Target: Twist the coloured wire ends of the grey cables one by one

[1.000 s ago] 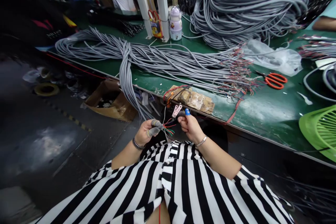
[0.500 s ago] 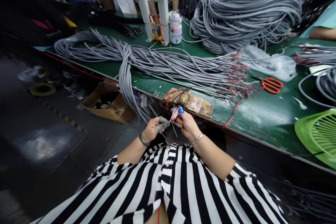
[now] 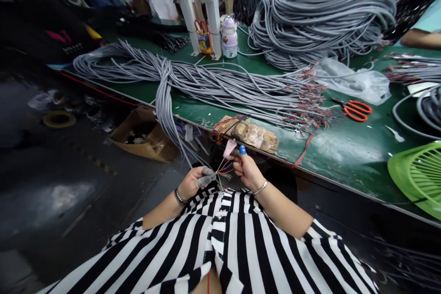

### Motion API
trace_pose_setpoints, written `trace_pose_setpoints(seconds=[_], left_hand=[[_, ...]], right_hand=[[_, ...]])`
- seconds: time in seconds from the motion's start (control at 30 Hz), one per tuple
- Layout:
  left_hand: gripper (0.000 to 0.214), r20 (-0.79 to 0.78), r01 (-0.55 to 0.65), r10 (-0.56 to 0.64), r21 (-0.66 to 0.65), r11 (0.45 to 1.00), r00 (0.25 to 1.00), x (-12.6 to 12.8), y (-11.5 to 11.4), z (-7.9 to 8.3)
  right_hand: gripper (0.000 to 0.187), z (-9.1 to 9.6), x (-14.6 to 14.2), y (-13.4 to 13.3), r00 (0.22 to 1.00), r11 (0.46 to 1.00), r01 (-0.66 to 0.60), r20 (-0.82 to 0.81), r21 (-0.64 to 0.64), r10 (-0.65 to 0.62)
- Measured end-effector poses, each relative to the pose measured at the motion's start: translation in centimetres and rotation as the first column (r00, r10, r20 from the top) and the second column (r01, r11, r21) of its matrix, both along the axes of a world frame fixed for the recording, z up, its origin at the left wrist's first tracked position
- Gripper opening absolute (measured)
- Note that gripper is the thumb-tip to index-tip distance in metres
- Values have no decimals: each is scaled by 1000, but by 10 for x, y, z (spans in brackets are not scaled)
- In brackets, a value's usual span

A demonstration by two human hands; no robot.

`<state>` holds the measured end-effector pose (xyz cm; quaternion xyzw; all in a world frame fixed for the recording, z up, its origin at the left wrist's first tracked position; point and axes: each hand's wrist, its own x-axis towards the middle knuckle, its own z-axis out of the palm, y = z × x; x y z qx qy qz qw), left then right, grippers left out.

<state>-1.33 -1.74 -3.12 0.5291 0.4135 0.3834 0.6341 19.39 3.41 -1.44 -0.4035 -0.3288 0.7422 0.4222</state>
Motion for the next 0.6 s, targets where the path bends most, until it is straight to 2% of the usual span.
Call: trace_pose_setpoints(seconds=[0.07, 0.13, 0.2, 0.23, 0.3, 0.37, 0.4, 0.47, 0.5, 0.53, 0.6], left_hand=[[39, -109, 29, -24, 51, 998, 994, -10, -9, -9], [29, -327, 34, 5, 115, 993, 945, -20, -16, -20], [15, -571, 7, 104, 189, 982, 814, -31, -18, -28], [13, -645, 9, 145, 229, 973, 750, -36, -17, -31], [23, -692, 29, 197, 300, 953, 694, -44, -11, -30], [29, -655, 21, 247, 372, 928, 714, -50, 1, -21], [29, -624, -1, 283, 413, 911, 728, -52, 9, -14], [26, -556, -58, 374, 503, 862, 742, -54, 29, 3], [26, -525, -74, 414, 551, 831, 743, -54, 41, 13], [26, -501, -74, 446, 601, 796, 741, -53, 55, 23], [24, -489, -15, 487, 694, 720, 724, -48, 86, 46]], right_hand=[[60, -2, 4, -4, 1000, 999, -7, 0, -39, 7], [59, -4, 7, -8, 999, 1000, -8, 38, -25, 9], [56, -4, 12, -12, 992, 997, 44, 118, 58, -51], [53, -2, 16, -12, 982, 991, 71, 165, 113, -89], [52, 3, 30, -10, 945, 948, 148, 243, 283, -220], [51, 12, 51, -3, 885, 852, 225, 266, 473, -382], [47, 18, 64, 2, 841, 780, 295, 238, 551, -486], [44, 28, 88, 14, 729, 637, 421, 177, 646, -661], [46, 31, 99, 21, 686, 595, 445, 172, 669, -707], [47, 34, 108, 27, 661, 588, 434, 202, 682, -723], [53, 37, 119, 39, 660, 638, 389, 282, 665, -696]])
